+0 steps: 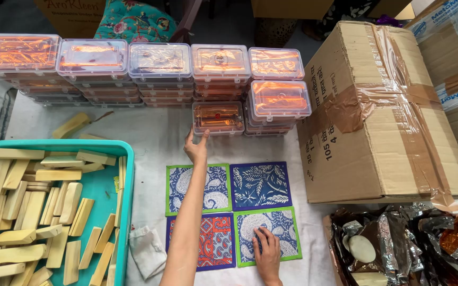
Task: The person wipes a small wooden block with a white cloth, then wraps it in metallic foil. They repeat this process with a second wooden block, stacking the wrapped items on a patterned mat.
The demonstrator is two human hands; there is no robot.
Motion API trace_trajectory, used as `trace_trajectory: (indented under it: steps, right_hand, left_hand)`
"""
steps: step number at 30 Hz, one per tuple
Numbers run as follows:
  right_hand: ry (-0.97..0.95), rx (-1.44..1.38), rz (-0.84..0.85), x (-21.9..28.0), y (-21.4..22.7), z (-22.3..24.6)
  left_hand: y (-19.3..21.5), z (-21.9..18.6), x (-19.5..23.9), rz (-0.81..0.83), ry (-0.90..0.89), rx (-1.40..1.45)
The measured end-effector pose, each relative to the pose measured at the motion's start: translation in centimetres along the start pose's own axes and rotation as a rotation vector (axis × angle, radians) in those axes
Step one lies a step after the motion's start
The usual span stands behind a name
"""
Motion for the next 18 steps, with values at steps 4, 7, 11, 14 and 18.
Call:
trace_trajectory:
  steps: [4,7,11,14,18]
  right_hand:
    - [-0.004,-0.008,0.005,-0.1,0.3,0.4]
    - [0.016,-0.003,-0.019,-0.3,0.6,0.8]
    - [0.01,-0.003,-0.014,-0.2,0.5,0.8]
    - [0.041,-0.002,-0.037,0.1,0.7,1.0]
    - [0.068,-0.045,-0.069,-0.1,1.1,1.2]
  left_hand:
    - [-0.1,0.3,-0.4,0.007,-0.012,-0.066]
    - [-0.4,0.8,-1.2,-0.011,-0.063,-0.124]
    - [0.1,0.5,0.2,0.115,-0.179,-0.225]
    - [1.8,0.4,6.8,0.273,-0.338,-0.38]
    - [8.3,1.7,23.1,0.446,-0.751,-0.704]
Point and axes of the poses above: each hand's wrist, its own x-axis away from the middle knuckle, its own y-axis out of the back of the hand, z = x × y, the point moved 10 cm from there along -x, towards the middle knuckle, and after that the axes turned 11 degrees about -x, right-handed, at the moved point
